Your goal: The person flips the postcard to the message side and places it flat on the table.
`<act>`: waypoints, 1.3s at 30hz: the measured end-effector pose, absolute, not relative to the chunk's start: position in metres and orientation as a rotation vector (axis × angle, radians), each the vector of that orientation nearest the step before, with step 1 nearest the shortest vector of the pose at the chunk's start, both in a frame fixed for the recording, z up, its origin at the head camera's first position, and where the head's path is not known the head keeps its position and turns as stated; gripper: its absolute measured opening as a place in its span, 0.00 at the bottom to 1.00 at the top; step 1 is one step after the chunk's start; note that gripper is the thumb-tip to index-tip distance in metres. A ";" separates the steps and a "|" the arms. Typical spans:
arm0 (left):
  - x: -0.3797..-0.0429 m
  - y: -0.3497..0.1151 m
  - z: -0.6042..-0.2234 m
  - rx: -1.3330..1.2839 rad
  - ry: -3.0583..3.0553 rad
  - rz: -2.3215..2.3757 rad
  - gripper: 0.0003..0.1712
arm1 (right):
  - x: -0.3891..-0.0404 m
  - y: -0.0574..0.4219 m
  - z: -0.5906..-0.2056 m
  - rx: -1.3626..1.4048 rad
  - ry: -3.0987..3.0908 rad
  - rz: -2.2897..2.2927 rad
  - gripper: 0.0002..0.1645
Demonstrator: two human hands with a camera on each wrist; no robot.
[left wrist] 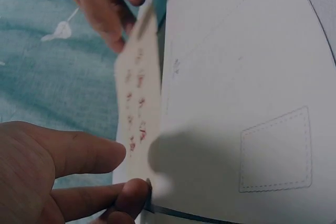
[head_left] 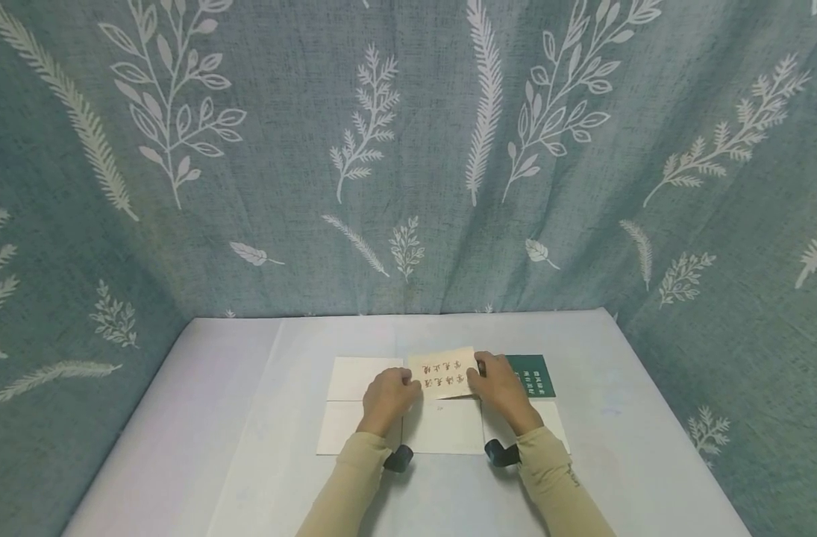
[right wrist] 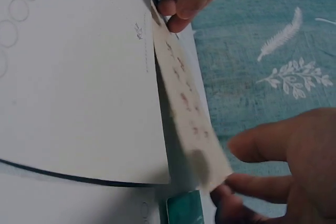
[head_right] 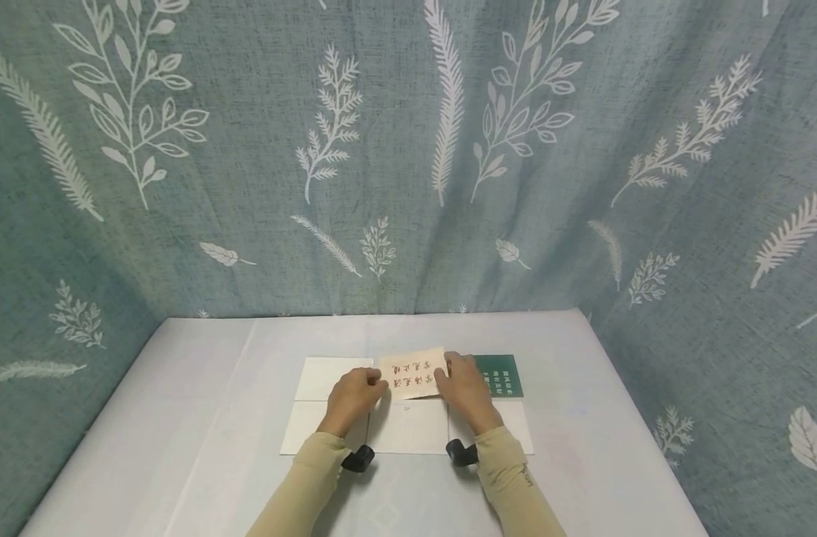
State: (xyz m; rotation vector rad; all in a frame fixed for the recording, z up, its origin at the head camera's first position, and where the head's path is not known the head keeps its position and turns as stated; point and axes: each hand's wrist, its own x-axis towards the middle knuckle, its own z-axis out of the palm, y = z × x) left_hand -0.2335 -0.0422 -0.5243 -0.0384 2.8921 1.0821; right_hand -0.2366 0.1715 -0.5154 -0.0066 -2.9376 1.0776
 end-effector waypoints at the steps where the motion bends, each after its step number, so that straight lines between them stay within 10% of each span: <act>1: -0.233 -0.042 -0.524 -0.033 2.894 1.086 0.13 | -0.237 0.172 -0.515 -0.006 -2.910 1.087 0.28; 39: -0.229 -0.067 -0.501 -0.031 2.991 1.347 0.18 | -0.225 0.206 -0.488 -0.180 -2.629 1.496 0.21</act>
